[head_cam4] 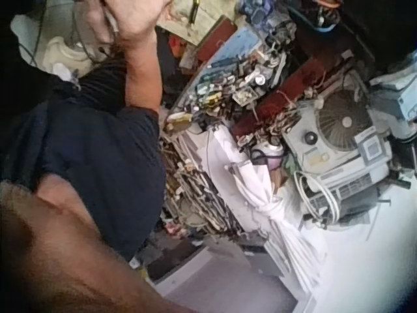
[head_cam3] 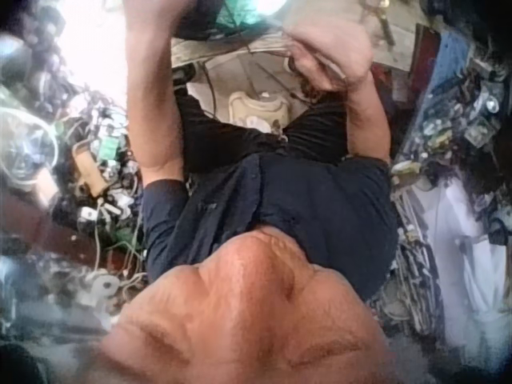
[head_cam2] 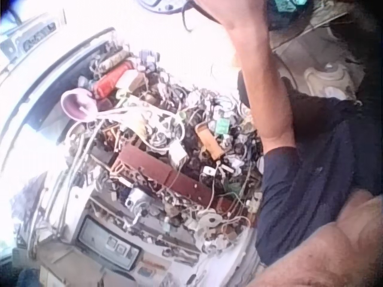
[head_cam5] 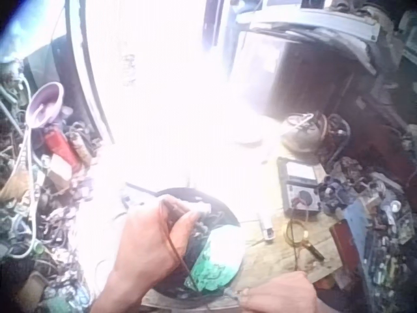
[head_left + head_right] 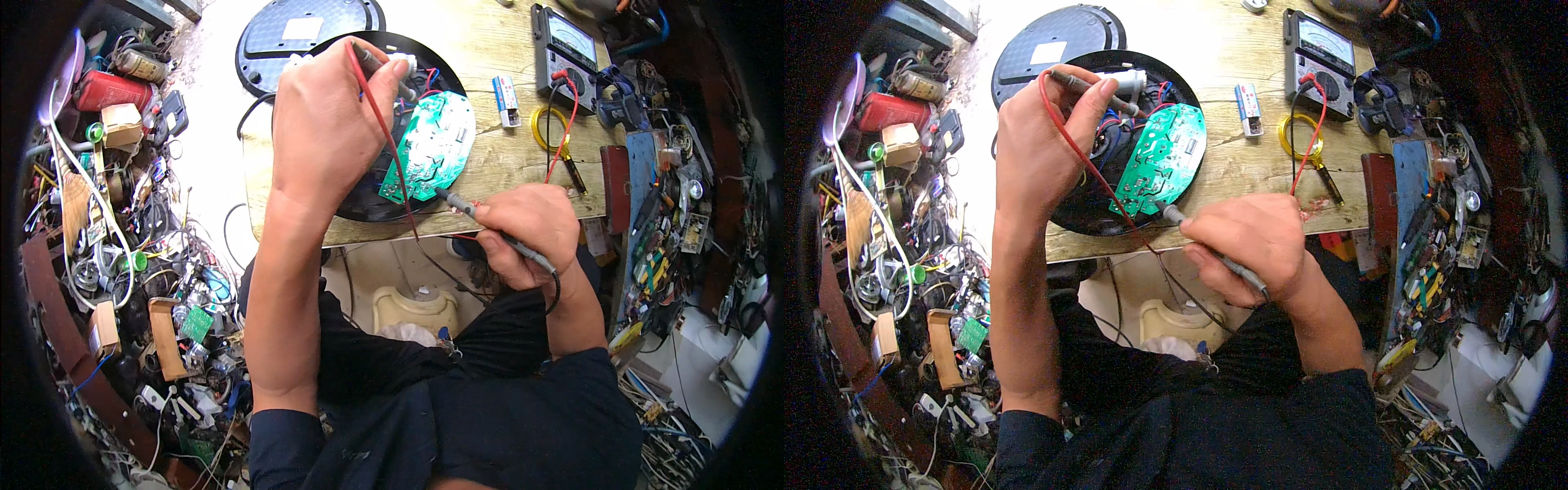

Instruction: The person uses a multimeter to test various points on a green circuit board. They repeatedly touch the probes to different components and check the multimeter display for readings.

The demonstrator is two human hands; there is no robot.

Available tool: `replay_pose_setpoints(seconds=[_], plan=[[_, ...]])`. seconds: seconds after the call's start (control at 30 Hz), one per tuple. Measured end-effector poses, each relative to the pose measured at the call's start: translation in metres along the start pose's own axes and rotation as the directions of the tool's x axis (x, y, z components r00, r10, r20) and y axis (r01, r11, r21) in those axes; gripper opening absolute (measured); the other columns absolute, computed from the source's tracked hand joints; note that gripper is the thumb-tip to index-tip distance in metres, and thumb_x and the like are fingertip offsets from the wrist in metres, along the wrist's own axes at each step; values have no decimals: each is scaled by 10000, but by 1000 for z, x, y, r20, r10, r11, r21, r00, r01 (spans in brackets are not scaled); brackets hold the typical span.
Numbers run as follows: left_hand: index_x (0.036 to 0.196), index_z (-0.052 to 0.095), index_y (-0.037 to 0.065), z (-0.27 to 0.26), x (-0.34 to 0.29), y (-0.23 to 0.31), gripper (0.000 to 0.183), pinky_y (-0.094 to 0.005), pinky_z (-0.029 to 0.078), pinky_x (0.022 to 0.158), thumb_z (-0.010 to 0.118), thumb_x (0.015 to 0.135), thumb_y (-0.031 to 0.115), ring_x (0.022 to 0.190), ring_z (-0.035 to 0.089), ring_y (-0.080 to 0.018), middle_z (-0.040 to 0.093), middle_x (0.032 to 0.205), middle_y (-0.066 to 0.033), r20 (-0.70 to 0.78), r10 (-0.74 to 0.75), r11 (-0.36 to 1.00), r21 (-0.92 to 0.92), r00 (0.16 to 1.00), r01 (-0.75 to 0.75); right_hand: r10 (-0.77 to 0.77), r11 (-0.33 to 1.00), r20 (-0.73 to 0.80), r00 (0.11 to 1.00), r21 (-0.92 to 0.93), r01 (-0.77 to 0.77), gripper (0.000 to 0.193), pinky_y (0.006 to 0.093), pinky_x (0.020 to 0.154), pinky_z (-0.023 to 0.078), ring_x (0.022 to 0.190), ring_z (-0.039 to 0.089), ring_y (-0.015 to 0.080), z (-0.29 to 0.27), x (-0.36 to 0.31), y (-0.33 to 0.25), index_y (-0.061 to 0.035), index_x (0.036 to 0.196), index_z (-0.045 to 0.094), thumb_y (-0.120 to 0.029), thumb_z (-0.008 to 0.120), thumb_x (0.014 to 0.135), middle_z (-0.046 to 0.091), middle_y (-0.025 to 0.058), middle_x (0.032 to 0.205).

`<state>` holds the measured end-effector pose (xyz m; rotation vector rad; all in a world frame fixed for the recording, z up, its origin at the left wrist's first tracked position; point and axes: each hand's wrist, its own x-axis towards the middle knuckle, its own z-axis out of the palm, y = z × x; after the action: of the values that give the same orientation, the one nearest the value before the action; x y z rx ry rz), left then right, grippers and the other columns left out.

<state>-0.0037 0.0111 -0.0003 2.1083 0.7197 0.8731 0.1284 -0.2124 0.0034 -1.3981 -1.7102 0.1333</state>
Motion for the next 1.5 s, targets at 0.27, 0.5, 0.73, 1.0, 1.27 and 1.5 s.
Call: replay_pose_setpoints(seconds=[0.27, 0.5, 0.73, 1.0, 1.27, 1.5], plan=[[880, 742, -27, 0, 0, -1, 226, -373, 551, 572, 809, 968, 170, 575, 723, -327, 695, 648, -187, 4, 28, 999, -15, 1000, -28, 89, 990, -96, 991, -97, -99, 343, 371, 652, 590, 796, 755, 284, -2, -5, -3, -52, 1188, 748, -80, 872, 870, 764, 125, 985], [890, 747, -18, -1, 0, 1, 231, -377, 563, 590, 811, 968, 190, 597, 736, -333, 716, 670, -186, 17, 2, 1000, -1, 1000, -2, 122, 989, -118, 986, -71, -131, 282, 398, 699, 597, 802, 753, 317, -4, -7, 0, -15, 1134, 731, -83, 865, 895, 771, 147, 962], [887, 747, -20, -2, 0, 1, 246, -389, 573, 604, 809, 969, 204, 624, 745, -352, 727, 688, -189, 19, 1, 1000, -3, 1000, 0, 138, 987, -118, 983, -64, -146, 273, 396, 707, 594, 805, 751, 324, -3, -7, 1, 4, 1138, 729, -62, 844, 899, 766, 168, 956], [887, 747, -20, -3, 0, -2, 255, -401, 578, 615, 807, 970, 213, 642, 750, -366, 727, 693, -195, 26, 12, 1000, 8, 1000, -12, 212, 976, -189, 959, -14, -218, 238, 388, 700, 591, 787, 753, 315, 3, -7, 2, 7, 1100, 714, -9, 832, 894, 769, 169, 947], [894, 752, -17, -2, 1, 1, 259, -405, 578, 618, 814, 967, 224, 647, 751, -367, 723, 699, -204, 28, -7, 1000, 21, 1000, 6, 175, 980, -162, 971, -64, -187, 244, 385, 699, 593, 777, 754, 312, 1, -4, 2, 8, 1099, 713, -2, 832, 886, 773, 170, 934], [894, 753, -21, -3, 1, 2, 265, -405, 577, 614, 816, 967, 226, 642, 746, -371, 719, 692, -204, 30, -13, 1000, 22, 999, 12, 153, 984, -156, 976, -71, -166, 250, 389, 699, 596, 777, 753, 311, 2, -5, 5, 12, 1101, 705, -2, 831, 885, 774, 168, 940]])
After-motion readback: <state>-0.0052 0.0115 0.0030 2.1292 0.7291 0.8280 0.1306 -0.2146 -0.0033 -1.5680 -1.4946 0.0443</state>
